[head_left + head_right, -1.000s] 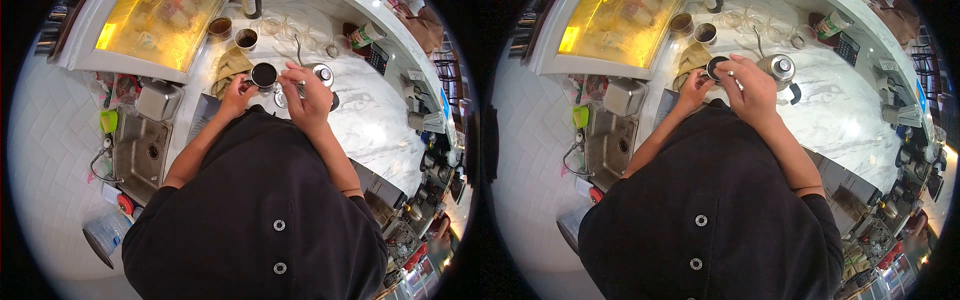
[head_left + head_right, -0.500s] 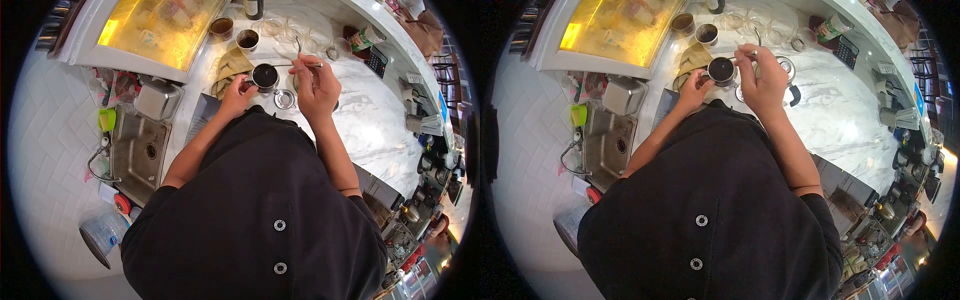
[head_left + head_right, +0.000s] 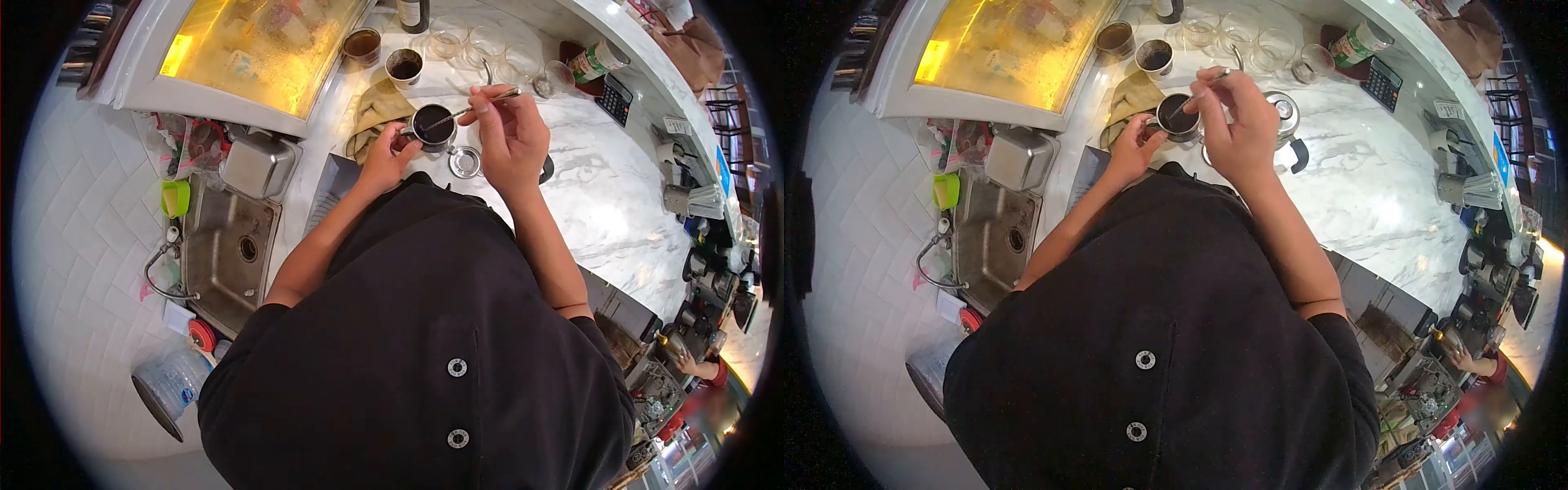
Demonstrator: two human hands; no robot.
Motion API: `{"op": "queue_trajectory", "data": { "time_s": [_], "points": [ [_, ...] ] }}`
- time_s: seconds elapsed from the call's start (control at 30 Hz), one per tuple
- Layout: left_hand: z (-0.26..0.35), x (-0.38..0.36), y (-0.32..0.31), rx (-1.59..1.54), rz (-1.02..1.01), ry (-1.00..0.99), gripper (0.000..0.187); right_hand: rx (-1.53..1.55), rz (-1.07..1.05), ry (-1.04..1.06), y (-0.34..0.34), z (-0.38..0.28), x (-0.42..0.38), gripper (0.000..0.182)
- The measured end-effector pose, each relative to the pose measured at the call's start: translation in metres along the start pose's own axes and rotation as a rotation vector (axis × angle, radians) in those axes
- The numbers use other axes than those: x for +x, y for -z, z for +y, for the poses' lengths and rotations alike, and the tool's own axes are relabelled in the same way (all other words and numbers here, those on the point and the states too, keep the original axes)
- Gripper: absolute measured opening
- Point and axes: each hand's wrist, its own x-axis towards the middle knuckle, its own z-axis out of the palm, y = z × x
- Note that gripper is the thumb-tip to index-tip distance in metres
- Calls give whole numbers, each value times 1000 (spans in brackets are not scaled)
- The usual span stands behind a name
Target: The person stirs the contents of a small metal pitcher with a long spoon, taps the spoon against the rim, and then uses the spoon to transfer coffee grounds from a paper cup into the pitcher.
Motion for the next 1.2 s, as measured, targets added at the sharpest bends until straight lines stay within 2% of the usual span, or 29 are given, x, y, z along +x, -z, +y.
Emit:
{"op": "queue_trajectory", "data": {
  "time_s": [0.13, 0.33, 0.4, 0.53, 0.6, 0.63, 0.7, 0.83, 0.93, 1.0, 1.13, 1.2],
  "points": [
    [2, 0, -2, 39, 37, 32, 37, 12, 55, 8, 5, 4, 3, 12],
    [-20, 6, -3, -21, 32, -26, 38, -210, 54, 96, 19, 1, 2, 14],
    [-21, 6, -4, -79, 21, -31, 38, -333, -9, 136, 23, -8, 1, 14],
    [-16, 5, -2, -100, -7, -48, 37, -292, -44, 114, 16, -13, -2, 17],
    [-11, 3, -2, -87, -3, -31, 36, -142, -31, -7, 7, -15, -2, 17],
    [-10, 2, -1, -86, -3, -33, 36, -141, -30, -6, 4, -16, -1, 17],
    [-7, 1, 0, -28, 6, -22, 36, 68, -13, -66, 0, -16, 0, 15],
    [-6, 1, 0, -11, 21, -8, 36, 77, 10, -55, 1, -6, 2, 11],
    [-9, 2, -2, 27, 29, 1, 37, -82, 39, 19, 9, -2, 1, 12],
    [-10, 3, -2, -34, 21, -1, 38, -285, 24, 154, 13, -2, 0, 13],
    [-11, 2, 2, 11, -65, 42, 37, -326, -24, 158, 16, -17, -3, 15],
    [-10, 2, 1, -71, -58, 9, 37, -182, -59, 27, 11, -22, -4, 17]
  ]
}}
